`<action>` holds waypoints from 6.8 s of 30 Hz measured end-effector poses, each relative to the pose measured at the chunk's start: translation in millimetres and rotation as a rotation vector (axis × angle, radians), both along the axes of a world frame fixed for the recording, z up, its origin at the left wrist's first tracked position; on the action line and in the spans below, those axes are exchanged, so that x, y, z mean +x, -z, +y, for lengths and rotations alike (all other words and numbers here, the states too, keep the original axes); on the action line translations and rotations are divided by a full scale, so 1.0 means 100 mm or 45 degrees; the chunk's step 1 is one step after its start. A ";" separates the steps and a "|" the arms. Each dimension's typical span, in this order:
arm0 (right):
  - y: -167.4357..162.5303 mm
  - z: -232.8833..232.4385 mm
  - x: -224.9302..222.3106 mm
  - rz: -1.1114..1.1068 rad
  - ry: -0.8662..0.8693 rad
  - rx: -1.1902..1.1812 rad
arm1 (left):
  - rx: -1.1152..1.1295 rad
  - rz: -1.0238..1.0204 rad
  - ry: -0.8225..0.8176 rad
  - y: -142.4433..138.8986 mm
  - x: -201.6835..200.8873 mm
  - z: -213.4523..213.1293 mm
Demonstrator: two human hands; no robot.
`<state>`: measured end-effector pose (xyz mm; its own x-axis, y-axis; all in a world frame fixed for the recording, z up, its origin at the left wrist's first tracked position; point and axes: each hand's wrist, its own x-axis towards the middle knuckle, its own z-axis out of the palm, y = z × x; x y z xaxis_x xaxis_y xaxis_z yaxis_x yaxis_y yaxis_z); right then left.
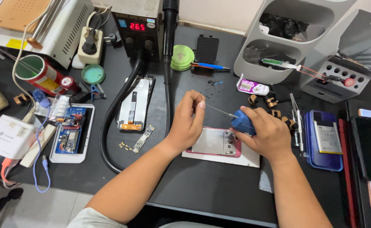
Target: The person uses a screwdriver to remove screws from a pink smartphone frame, then applies adhesive to the frame and attaches a red back cover. They press the cover into place and attach small circular components to the back.
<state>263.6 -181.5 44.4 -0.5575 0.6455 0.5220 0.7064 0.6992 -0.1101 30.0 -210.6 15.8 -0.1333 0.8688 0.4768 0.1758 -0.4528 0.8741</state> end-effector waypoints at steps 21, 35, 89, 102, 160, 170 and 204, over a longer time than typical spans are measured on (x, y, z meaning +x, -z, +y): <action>0.22 -0.01 0.01 0.336 -0.176 0.096 | -0.035 -0.342 0.689 -0.14 0.03 -0.06; 0.18 -0.09 -0.03 0.659 -0.233 -0.018 | 0.359 0.790 0.048 -0.42 -0.24 -0.09; 0.05 0.05 -0.10 0.064 -0.445 0.235 | -0.585 0.903 0.665 -0.66 -0.42 -0.04; 0.11 0.12 -0.10 0.169 -0.257 -0.274 | 0.008 1.405 0.310 -0.43 -0.24 -0.02; 0.07 0.11 -0.07 0.122 -0.305 -0.051 | 0.095 1.144 0.378 -0.49 -0.34 0.01; 0.00 0.16 0.10 0.261 -0.040 -0.150 | 0.042 1.176 0.317 -0.60 -0.50 -0.07; 0.18 0.18 0.17 0.608 0.119 -0.042 | 0.394 0.417 -0.235 -0.51 -0.63 -0.04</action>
